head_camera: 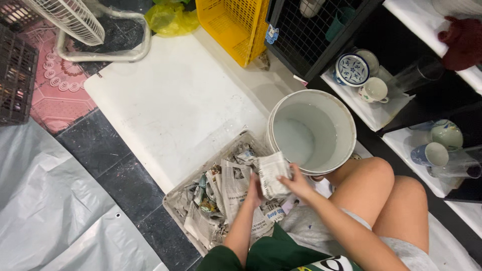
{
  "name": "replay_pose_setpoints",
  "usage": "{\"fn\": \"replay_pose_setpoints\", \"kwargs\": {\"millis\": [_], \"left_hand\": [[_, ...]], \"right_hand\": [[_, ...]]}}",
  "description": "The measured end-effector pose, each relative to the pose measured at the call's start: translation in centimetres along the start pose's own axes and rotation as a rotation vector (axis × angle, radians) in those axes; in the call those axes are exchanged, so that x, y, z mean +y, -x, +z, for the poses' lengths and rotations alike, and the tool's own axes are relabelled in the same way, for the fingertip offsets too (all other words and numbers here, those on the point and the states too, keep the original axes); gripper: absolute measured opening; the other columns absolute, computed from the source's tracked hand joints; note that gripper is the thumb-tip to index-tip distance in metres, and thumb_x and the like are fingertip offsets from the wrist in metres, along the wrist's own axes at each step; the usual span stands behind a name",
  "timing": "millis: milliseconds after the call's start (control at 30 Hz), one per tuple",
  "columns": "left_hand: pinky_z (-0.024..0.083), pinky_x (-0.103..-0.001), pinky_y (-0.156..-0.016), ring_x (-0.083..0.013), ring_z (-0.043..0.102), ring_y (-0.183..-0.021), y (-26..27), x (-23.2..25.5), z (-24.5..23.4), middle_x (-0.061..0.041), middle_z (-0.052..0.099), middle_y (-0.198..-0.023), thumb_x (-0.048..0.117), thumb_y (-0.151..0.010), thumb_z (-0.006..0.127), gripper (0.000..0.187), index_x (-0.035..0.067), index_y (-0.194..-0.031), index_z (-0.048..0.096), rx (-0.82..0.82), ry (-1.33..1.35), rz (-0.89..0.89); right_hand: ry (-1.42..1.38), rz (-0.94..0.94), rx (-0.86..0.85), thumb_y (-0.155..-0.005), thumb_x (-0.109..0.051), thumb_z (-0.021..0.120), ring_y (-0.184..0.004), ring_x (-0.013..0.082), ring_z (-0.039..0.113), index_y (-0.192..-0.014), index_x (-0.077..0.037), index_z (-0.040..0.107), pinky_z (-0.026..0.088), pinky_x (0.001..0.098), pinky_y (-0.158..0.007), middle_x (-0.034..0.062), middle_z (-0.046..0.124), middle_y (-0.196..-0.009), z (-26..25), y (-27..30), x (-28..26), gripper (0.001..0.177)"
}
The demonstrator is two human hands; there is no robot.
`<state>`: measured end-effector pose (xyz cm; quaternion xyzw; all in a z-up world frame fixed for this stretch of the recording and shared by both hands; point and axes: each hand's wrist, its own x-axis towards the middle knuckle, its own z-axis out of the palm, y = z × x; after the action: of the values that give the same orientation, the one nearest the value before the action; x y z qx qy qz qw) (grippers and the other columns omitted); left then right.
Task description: The person sits on the floor and wraps small ceramic dishes and glassware in newspaper. They dip the items in a bucket of water, wipe them with a cloth, then fold newspaper around each item and place the wrapped bundle into a plastic basket.
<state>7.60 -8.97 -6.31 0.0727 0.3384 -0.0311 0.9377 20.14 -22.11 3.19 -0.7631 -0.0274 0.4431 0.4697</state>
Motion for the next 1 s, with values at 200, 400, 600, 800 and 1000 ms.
{"fn": "replay_pose_setpoints", "kwargs": {"millis": [200,400,600,800,1000], "left_hand": [[0.05,-0.044,-0.101,-0.0277,0.065,-0.118,1.1,1.3,0.2,-0.014,0.068,-0.133,0.049,-0.088,0.067,0.074,0.002,-0.145,0.056,0.209,-0.445,0.195],[0.042,-0.037,-0.105,-0.0236,0.051,-0.131,-0.9,6.7,2.6,-0.012,0.051,-0.149,0.04,-0.1,0.062,0.069,0.004,-0.154,0.038,0.391,-0.424,0.334],[0.045,-0.043,-0.106,-0.0352,0.056,-0.132,-2.6,9.6,3.7,-0.018,0.055,-0.15,0.048,-0.1,0.051,0.067,0.005,-0.151,0.043,0.507,-0.862,0.376],[0.04,-0.054,-0.111,-0.0367,0.048,-0.141,0.0,9.0,5.4,-0.017,0.052,-0.152,0.072,-0.089,0.055,0.092,0.0,-0.146,0.051,0.767,-2.194,-0.057],[0.031,-0.059,-0.114,-0.0339,0.047,-0.137,7.6,4.5,3.0,-0.015,0.053,-0.146,0.066,-0.07,0.077,0.09,0.016,-0.142,0.055,0.177,-2.386,-0.015]], "right_hand": [[0.396,-0.588,0.105,-0.082,-0.013,0.084,-0.121,0.0412,0.052,-0.147,0.005,0.022,0.045,0.0483,-0.098,0.0352,0.048,-0.134,2.6,-0.4,3.6,0.092],[0.471,-0.046,0.037,-0.086,-0.027,0.073,-0.105,0.028,0.069,-0.144,-0.011,0.043,0.055,0.038,-0.09,0.0186,0.068,-0.118,1.6,1.8,5.8,0.068],[0.263,0.102,-0.107,-0.087,-0.019,0.061,-0.087,0.0265,0.068,-0.142,-0.013,0.047,0.056,0.0409,-0.075,0.0155,0.073,-0.104,1.3,2.6,5.1,0.057],[0.526,-0.109,-0.183,-0.086,-0.02,0.067,-0.096,0.0226,0.073,-0.132,-0.01,0.056,0.059,0.0352,-0.084,0.0107,0.076,-0.107,0.7,1.0,8.0,0.048],[0.616,-0.121,-0.157,-0.079,-0.022,0.076,-0.102,0.026,0.071,-0.135,-0.01,0.053,0.058,0.0368,-0.088,0.0138,0.07,-0.116,1.3,-0.2,8.3,0.061]]}}
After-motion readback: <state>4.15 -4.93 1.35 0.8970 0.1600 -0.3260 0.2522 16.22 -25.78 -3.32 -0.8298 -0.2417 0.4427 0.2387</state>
